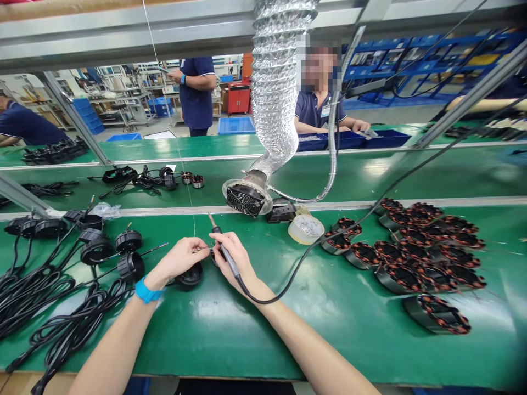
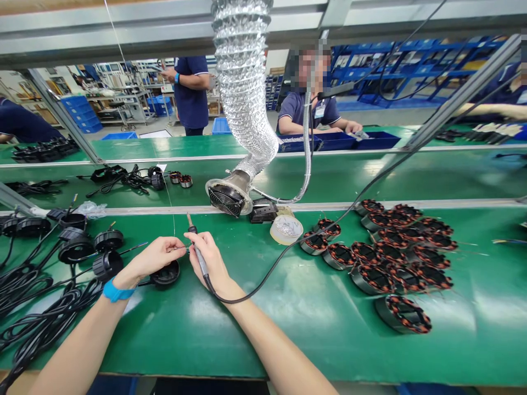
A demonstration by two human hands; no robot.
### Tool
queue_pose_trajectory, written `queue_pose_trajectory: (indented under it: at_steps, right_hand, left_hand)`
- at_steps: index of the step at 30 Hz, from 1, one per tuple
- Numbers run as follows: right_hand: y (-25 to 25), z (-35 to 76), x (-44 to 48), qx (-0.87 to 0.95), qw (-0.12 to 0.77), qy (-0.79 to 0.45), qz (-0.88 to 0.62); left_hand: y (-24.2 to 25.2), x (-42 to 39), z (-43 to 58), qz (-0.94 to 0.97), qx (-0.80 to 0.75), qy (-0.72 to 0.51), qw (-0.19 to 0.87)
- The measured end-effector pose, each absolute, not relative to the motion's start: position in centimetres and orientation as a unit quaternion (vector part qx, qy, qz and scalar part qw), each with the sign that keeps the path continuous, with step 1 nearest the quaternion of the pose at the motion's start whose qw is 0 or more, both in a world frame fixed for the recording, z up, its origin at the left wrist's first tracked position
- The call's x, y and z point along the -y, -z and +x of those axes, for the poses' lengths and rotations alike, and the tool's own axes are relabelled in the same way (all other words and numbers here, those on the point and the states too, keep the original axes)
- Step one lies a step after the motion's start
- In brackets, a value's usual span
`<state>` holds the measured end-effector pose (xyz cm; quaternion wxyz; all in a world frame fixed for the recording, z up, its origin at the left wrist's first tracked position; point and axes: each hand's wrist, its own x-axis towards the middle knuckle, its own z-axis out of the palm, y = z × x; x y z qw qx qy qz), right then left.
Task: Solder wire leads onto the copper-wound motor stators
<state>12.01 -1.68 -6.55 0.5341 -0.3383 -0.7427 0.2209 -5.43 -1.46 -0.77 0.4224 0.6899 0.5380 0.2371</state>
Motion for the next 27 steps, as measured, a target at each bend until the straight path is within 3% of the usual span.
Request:
queue_pose_trajectory:
  at_steps: [16,27]
  right_hand:
    - [7.1,11.8,2.3,0.803,0.469,-0.134,-0.341]
    - [7.9,11.8,2.3,0.698,0.558,-0.251,-0.373]
  left_hand:
    - [1.5,1.4,-5.4,0.644,-0.545,-0.268,0.465]
    - [1.4,1.4,-5.2,0.603,-0.569,-0.281,0.483]
